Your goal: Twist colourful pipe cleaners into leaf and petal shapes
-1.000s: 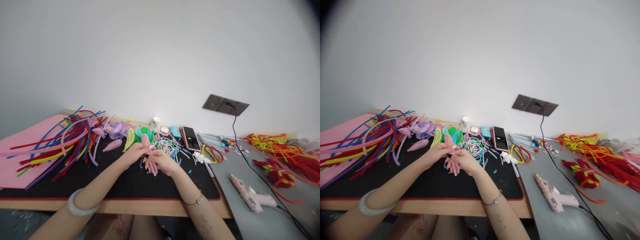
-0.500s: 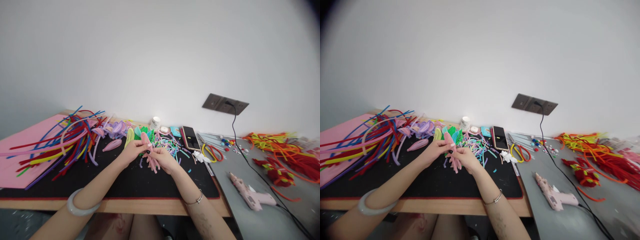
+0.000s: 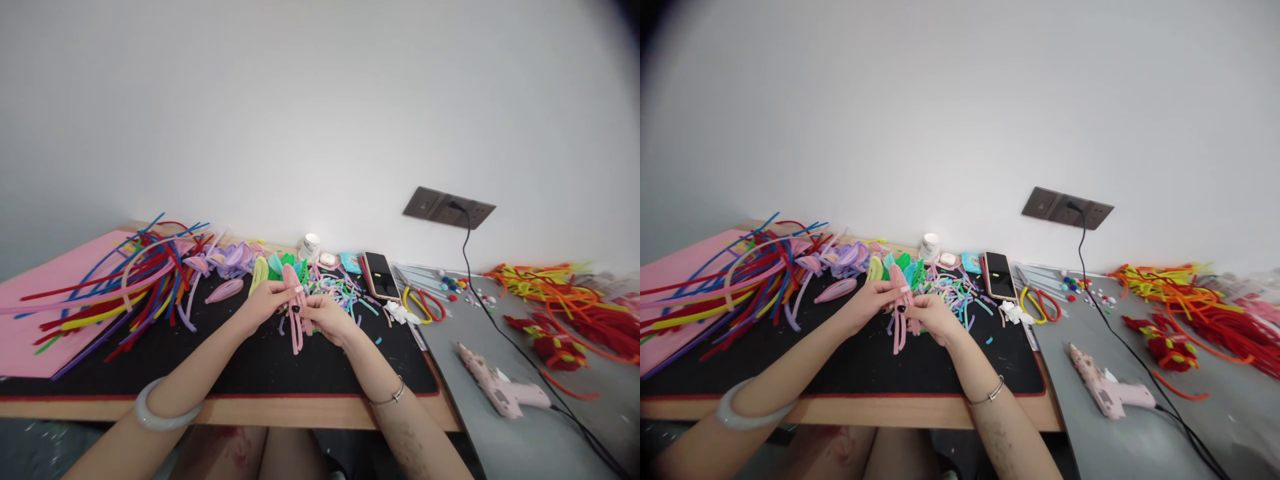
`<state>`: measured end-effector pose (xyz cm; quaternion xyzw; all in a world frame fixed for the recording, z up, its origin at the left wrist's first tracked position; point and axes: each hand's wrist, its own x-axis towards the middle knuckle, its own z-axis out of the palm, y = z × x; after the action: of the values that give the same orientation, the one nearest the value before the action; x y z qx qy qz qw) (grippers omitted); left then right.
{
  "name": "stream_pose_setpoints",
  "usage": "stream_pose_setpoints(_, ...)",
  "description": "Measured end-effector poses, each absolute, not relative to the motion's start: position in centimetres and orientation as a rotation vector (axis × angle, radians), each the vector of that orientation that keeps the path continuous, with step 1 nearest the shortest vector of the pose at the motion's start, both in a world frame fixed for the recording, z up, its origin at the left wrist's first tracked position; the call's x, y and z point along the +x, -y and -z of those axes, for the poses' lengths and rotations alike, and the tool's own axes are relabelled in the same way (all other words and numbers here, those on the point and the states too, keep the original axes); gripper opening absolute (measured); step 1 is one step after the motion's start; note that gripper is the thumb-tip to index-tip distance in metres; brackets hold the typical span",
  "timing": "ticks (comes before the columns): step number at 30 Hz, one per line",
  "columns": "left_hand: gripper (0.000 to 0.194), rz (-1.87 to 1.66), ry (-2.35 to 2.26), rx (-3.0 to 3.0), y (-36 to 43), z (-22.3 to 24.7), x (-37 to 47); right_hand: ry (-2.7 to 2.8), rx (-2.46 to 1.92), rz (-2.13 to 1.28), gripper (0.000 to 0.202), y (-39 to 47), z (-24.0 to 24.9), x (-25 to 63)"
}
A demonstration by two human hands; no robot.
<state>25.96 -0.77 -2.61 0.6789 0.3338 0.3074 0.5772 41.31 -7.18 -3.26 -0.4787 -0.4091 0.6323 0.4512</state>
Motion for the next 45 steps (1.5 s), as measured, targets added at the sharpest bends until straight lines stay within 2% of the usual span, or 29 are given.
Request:
stream_pose_setpoints(8, 0.034, -0.701, -0.701, 1.318, 1.1, 2.13, 26.04, 1.026, -1.175, -1.545, 0.027, 7.1, 3.2, 41.48)
stream_pose_setpoints(14, 0.035, -0.691, -0.703, 1.291, 0.94, 2.18, 25.7, 0.983, -1.161, -1.569, 0.03, 7.01, 3.17, 41.62)
stream_pose_setpoints(17, 0.035, -0.719, -0.742, 1.272, 0.91, 2.05, 25.67, 1.031, -1.156, -1.54, 0.025, 6.95, 3.17, 41.73)
stream_pose_setpoints(22, 0.033, -0.755, -0.778, 1.296, 0.95, 1.9, 25.69, 1.1, -1.178, -1.5, 0.018, 6.84, 3.45, 41.9)
stream_pose_setpoints(28, 0.03, -0.824, -0.82, 1.428, 0.91, 2.18, 25.92, 1.153, -1.172, -1.507, 0.025, 7.13, 3.09, 41.49)
stream_pose_setpoints(33, 0.031, -0.845, -0.863, 1.519, 0.94, 2.31, 26.09, 1.328, -1.231, -1.403, 0.013, 7.4, 2.61, 41.17)
stream_pose_setpoints(40, 0.032, -0.781, -0.817, 1.51, 0.88, 2.31, 26.01, 1.441, -1.255, -1.412, 0.029, 7.47, 2.56, 41.64)
stream_pose_setpoints(45, 0.034, -0.755, -0.823, 1.543, 0.82, 2.24, 25.84, 1.426, -1.292, -1.546, 0.022, 7.58, 2.54, 41.59)
